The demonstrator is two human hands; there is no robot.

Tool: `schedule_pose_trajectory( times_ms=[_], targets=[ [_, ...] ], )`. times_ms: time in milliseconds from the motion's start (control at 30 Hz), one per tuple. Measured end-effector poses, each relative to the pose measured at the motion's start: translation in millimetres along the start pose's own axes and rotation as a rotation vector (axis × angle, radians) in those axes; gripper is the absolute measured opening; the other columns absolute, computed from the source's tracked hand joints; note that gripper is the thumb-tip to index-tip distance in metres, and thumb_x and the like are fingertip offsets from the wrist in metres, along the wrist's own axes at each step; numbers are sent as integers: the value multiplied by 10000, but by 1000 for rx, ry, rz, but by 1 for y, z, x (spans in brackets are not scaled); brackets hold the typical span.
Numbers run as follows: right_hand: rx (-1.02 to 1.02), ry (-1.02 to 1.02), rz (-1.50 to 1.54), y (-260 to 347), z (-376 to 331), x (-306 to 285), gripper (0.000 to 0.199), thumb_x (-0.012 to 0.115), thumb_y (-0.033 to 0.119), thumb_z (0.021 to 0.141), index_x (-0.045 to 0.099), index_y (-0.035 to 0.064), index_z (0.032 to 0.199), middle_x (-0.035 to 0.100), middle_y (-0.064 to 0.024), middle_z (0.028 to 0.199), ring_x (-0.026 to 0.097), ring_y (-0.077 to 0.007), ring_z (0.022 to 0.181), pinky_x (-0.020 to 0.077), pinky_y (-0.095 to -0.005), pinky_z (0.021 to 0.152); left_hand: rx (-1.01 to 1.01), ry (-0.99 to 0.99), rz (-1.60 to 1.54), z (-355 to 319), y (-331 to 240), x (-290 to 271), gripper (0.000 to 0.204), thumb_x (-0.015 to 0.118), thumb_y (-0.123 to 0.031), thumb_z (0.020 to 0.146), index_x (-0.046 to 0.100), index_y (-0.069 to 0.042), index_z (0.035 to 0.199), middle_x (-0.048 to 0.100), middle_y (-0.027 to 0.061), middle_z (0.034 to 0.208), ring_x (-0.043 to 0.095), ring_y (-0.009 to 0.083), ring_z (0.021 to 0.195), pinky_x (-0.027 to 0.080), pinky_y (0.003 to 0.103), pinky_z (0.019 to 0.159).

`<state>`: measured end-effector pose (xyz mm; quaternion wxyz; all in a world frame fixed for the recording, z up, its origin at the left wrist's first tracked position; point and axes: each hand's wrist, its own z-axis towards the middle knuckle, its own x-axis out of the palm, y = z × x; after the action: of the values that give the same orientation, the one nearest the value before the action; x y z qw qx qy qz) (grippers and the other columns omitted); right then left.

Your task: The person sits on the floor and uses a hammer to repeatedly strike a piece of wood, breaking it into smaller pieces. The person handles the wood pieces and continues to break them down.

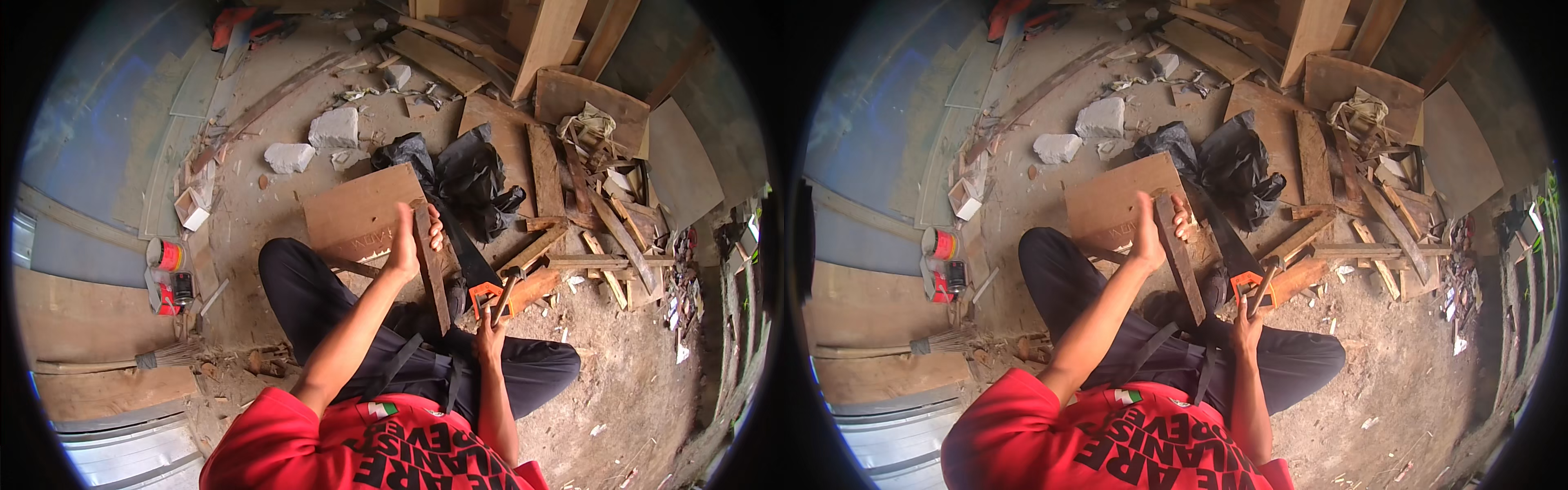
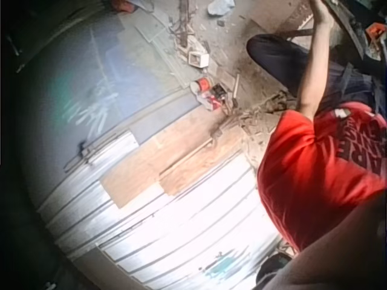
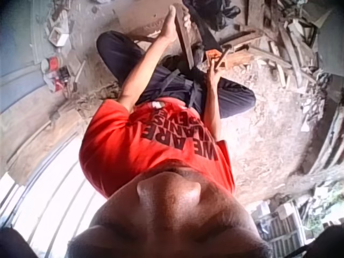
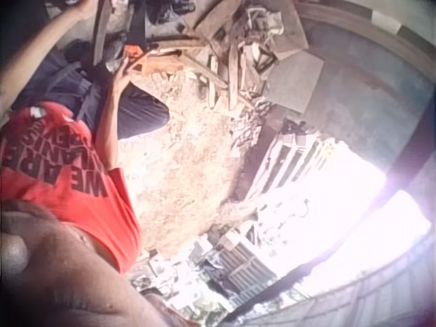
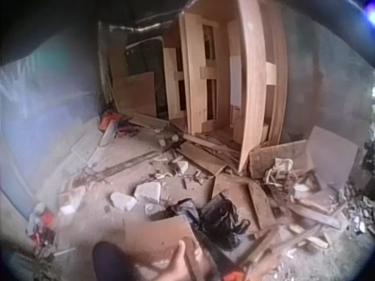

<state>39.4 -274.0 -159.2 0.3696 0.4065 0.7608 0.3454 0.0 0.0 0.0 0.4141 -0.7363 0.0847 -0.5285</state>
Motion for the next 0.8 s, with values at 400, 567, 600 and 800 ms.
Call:
schedule_pose_trajectory(
  times_ms=[400,567,600,800],
  targets=[
    [-206,-129,-80,15,-9,5,502,659,484,909,490,71,681,456,-3,536,426,-113,474,357,-307,453,169,-40,254,4,-10,-38,359,603,-453,955,517,-129,1083,497,-1,895,529,130,835,522,361,773],
    [-379,-50,-249,48,-31,8,549,876,379,712,605,-5,996,633,-94,809,611,-222,719,499,-350,672,19,13,115,-8,-4,-50,427,594,-523,935,513,-117,1037,484,8,874,531,144,836,543,426,805],
    [-479,-39,-217,48,-33,13,576,890,359,696,599,-4,1036,635,-102,855,613,-219,755,498,-349,688,-6,18,96,-11,1,-51,447,587,-544,929,510,-117,1037,480,6,869,526,147,831,544,454,827],
    [-507,263,-119,59,-49,53,683,918,294,670,551,-13,1158,625,-124,899,589,-213,812,502,-353,755,-29,-78,37,-15,31,-64,447,581,-574,918,505,-147,1025,455,-11,859,505,146,854,510,505,922]
  ],
)
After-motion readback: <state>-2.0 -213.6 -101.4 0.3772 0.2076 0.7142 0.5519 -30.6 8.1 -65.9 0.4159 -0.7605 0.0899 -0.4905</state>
